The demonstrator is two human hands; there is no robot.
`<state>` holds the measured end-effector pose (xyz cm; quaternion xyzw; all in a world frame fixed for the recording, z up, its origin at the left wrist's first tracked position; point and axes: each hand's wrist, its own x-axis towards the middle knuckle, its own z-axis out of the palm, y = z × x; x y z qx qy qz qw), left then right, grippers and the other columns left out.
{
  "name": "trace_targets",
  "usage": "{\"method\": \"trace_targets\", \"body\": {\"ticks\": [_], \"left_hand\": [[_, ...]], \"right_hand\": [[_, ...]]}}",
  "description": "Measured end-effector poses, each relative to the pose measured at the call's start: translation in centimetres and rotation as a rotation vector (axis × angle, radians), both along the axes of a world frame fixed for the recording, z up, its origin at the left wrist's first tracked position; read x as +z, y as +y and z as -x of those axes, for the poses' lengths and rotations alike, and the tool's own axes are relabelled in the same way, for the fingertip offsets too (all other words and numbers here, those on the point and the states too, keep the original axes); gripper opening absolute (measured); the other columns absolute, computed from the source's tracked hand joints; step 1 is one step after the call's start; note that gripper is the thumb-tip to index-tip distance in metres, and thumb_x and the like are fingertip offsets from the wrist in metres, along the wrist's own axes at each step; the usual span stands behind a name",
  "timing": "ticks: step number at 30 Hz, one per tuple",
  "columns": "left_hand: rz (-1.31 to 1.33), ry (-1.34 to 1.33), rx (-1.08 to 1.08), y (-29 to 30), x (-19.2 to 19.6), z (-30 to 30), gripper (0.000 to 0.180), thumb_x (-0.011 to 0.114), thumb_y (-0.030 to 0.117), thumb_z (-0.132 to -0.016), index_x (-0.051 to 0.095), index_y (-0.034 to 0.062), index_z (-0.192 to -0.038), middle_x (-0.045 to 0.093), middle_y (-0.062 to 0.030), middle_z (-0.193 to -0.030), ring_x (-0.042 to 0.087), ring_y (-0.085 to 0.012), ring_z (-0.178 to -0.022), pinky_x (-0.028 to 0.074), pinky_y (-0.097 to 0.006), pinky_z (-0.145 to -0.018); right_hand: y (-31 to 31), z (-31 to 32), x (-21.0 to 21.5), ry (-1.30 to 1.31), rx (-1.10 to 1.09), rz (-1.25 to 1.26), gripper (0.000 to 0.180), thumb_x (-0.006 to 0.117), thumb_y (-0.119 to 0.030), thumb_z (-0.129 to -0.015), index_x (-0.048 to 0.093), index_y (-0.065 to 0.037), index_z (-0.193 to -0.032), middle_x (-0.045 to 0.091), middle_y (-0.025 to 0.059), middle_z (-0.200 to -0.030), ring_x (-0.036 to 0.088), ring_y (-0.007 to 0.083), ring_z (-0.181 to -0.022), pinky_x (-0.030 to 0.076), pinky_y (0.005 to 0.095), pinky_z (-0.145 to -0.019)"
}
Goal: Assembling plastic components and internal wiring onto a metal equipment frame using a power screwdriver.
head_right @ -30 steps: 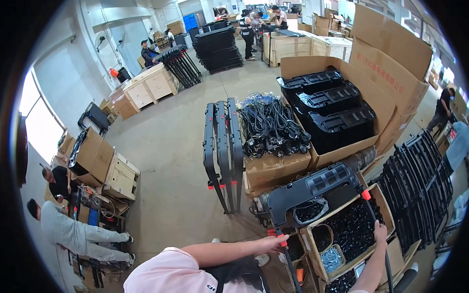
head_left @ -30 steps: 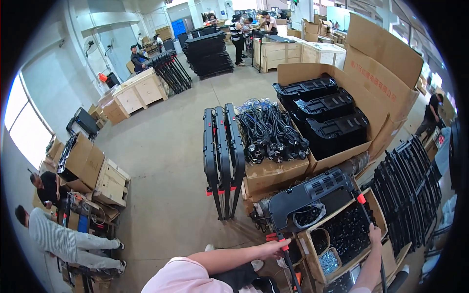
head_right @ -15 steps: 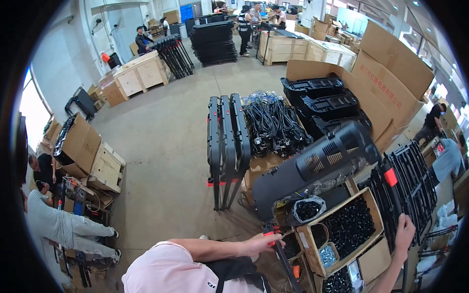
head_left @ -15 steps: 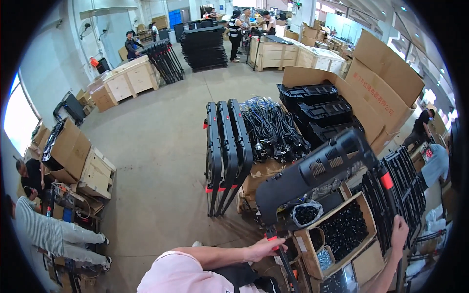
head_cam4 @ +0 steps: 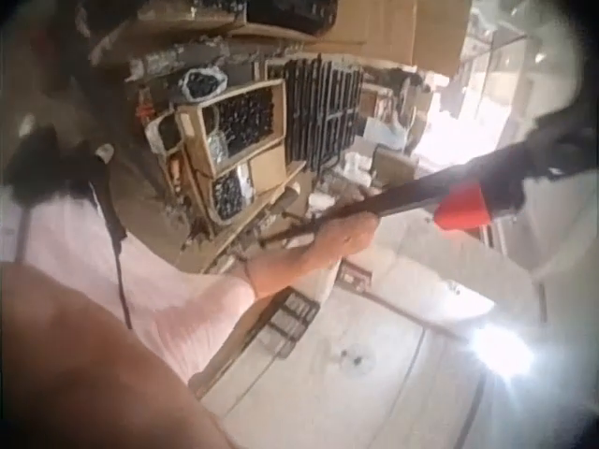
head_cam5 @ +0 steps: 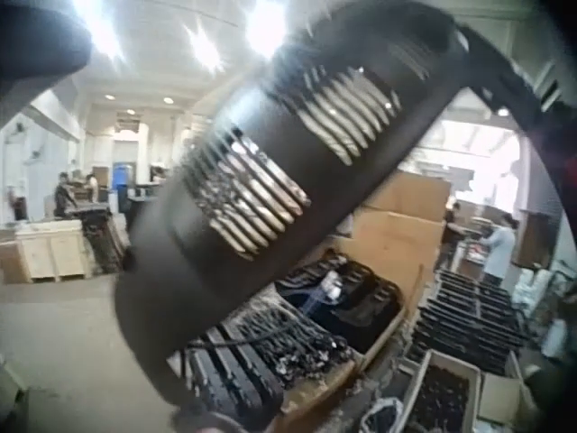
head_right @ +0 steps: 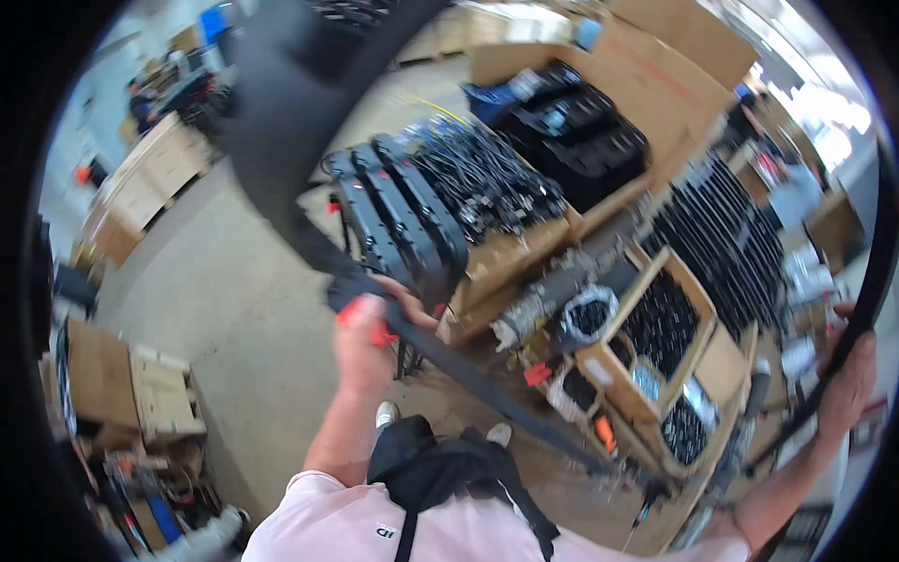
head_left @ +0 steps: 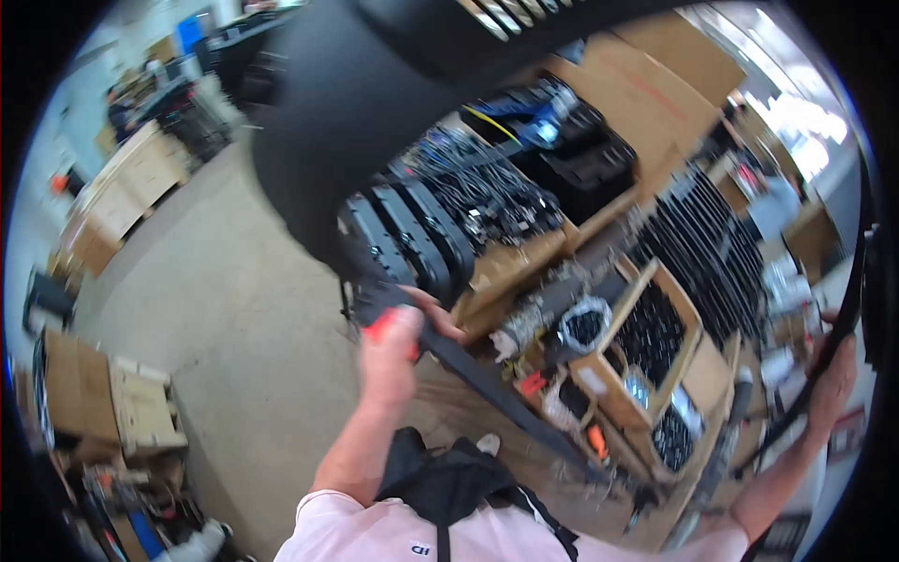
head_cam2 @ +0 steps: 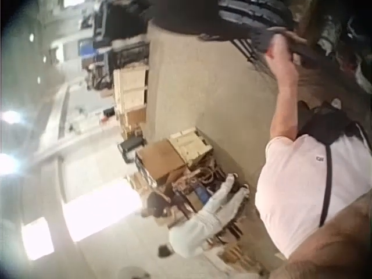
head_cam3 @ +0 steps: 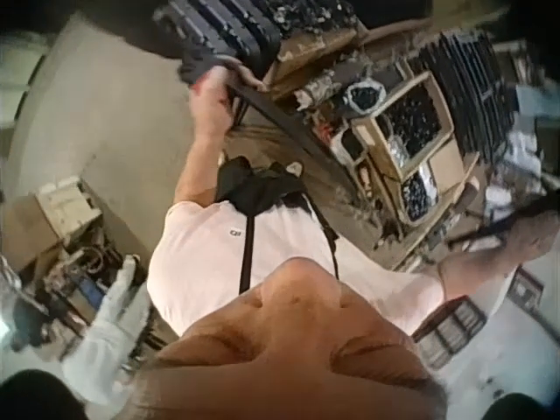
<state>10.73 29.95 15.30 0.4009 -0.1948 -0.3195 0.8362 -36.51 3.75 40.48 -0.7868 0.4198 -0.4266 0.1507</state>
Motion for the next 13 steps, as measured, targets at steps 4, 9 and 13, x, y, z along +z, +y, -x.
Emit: {"method": "trace_targets", "body": {"ticks": [4, 9, 13], "left_hand": [[0.099, -0.098, 0.124, 5.0, 0.9, -10.1, 0.039, 0.054, 0.029, -0.101, 0.058, -0.0038, -0.121, 0.066, -0.0171, -0.089, 0.071, -0.0307, -0.08, 0.059, -0.047, -0.081], [0.039, -0.276, 0.118, 8.6, 1.6, -21.6, 0.043, 0.054, 0.031, -0.104, 0.059, -0.0077, -0.122, 0.062, -0.0178, -0.089, 0.066, -0.0295, -0.082, 0.058, -0.046, -0.081], [-0.063, -0.28, 0.141, 10.3, -1.6, -28.7, 0.044, 0.06, 0.027, -0.101, 0.059, -0.0087, -0.126, 0.064, -0.0194, -0.094, 0.066, -0.0324, -0.089, 0.057, -0.049, -0.084]], "right_hand": [[8.7, -7.4, -3.2, -0.098, 0.058, 0.003, 0.081, 0.04, -0.068, -0.106, 0.058, 0.006, -0.133, 0.056, 0.0001, -0.08, 0.053, 0.0098, -0.07, 0.041, 0.0243, -0.063], [17.9, -18.5, -8.6, -0.054, 0.086, -0.134, 0.078, 0.061, -0.067, -0.097, 0.058, 0.004, -0.128, 0.067, 0.0067, -0.089, 0.062, 0.0142, -0.081, 0.05, 0.0296, -0.075], [22.7, -23.8, -12.6, 0.114, 0.062, -0.449, 0.077, 0.075, -0.064, -0.091, 0.056, -0.003, -0.135, 0.068, 0.0102, -0.099, 0.066, 0.0183, -0.093, 0.055, 0.0374, -0.089]]}}
